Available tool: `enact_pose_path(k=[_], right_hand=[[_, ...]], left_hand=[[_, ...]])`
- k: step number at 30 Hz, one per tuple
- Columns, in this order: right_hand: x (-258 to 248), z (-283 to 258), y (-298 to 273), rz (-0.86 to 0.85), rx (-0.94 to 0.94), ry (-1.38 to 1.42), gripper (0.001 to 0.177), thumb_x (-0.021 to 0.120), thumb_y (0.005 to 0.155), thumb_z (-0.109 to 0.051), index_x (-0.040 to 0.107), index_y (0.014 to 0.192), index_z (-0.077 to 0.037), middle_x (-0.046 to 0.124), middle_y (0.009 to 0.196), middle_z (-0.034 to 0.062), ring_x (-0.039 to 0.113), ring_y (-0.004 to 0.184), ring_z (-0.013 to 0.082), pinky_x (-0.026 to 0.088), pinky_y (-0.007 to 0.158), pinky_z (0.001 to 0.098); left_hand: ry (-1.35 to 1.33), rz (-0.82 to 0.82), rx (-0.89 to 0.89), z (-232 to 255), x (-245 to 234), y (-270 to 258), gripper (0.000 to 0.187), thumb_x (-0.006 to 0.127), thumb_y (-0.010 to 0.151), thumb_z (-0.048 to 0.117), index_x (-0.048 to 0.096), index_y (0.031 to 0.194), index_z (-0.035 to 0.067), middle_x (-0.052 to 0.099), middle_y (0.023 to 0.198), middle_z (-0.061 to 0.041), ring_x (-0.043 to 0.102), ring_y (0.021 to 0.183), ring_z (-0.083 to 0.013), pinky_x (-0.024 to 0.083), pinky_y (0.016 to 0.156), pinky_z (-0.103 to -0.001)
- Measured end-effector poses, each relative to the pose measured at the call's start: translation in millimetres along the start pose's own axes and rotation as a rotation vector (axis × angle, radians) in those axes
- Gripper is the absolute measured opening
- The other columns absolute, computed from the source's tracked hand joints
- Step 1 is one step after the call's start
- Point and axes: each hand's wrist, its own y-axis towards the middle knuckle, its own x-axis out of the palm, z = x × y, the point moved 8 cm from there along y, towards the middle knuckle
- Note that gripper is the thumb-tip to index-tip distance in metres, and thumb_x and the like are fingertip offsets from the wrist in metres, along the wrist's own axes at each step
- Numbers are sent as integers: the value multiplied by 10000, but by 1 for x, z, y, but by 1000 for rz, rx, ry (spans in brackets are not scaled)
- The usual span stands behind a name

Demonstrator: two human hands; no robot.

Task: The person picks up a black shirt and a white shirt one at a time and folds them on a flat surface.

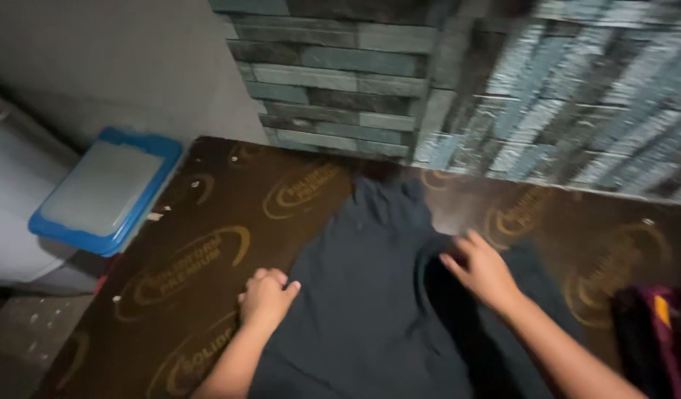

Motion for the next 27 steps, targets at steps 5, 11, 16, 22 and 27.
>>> enact_pose_path(k=[5, 11, 16, 22, 27], right_hand=[[55, -43, 147, 38, -126, 130, 407, 770, 805, -284, 655, 1101, -29, 586, 1112, 224, 606, 1013, 462, 506, 836, 499], [138, -34, 222, -72, 198, 104, 774, 805, 881, -562, 538, 1351, -9, 605, 1259, 308, 588, 1153, 469, 481, 949, 504], [161, 9, 231, -150, 368, 143, 310, 641, 916, -299, 777, 1151, -150, 781, 1202, 165, 736, 1090, 368, 563, 950, 454], [85, -25, 183, 335, -65, 484, 366, 800, 922, -166, 650, 1230, -38, 678, 1161, 166, 640, 1078, 335, 500, 927, 429], [5, 38, 64, 309, 290, 246, 323, 782, 852, -245, 738, 1116, -66, 712, 1069, 136, 697, 926, 289, 556, 827, 395]], left_hand=[[-458, -133, -80, -29, 65, 46, 284, 776, 838, 248, 652, 962, 24, 727, 936, -139, 697, 871, -243, 551, 788, -348], [-1672, -610, -499, -8, 85, 27, 280, 626, 968, 210, 571, 1204, 70, 675, 1043, -51, 641, 796, -129, 505, 719, -284], [-1287, -265, -397, -23, 50, 27, 339, 668, 909, 107, 743, 1239, 128, 742, 1027, -76, 393, 607, -131, 289, 546, -311], [-372, 356, 99, -2, 6, 45, 175, 735, 827, 97, 749, 991, 157, 658, 932, -86, 679, 810, -285, 551, 751, -387], [-172, 478, 302, 60, -44, 44, 204, 750, 759, 79, 720, 954, 129, 612, 1038, -105, 622, 1021, -368, 507, 840, -470]])
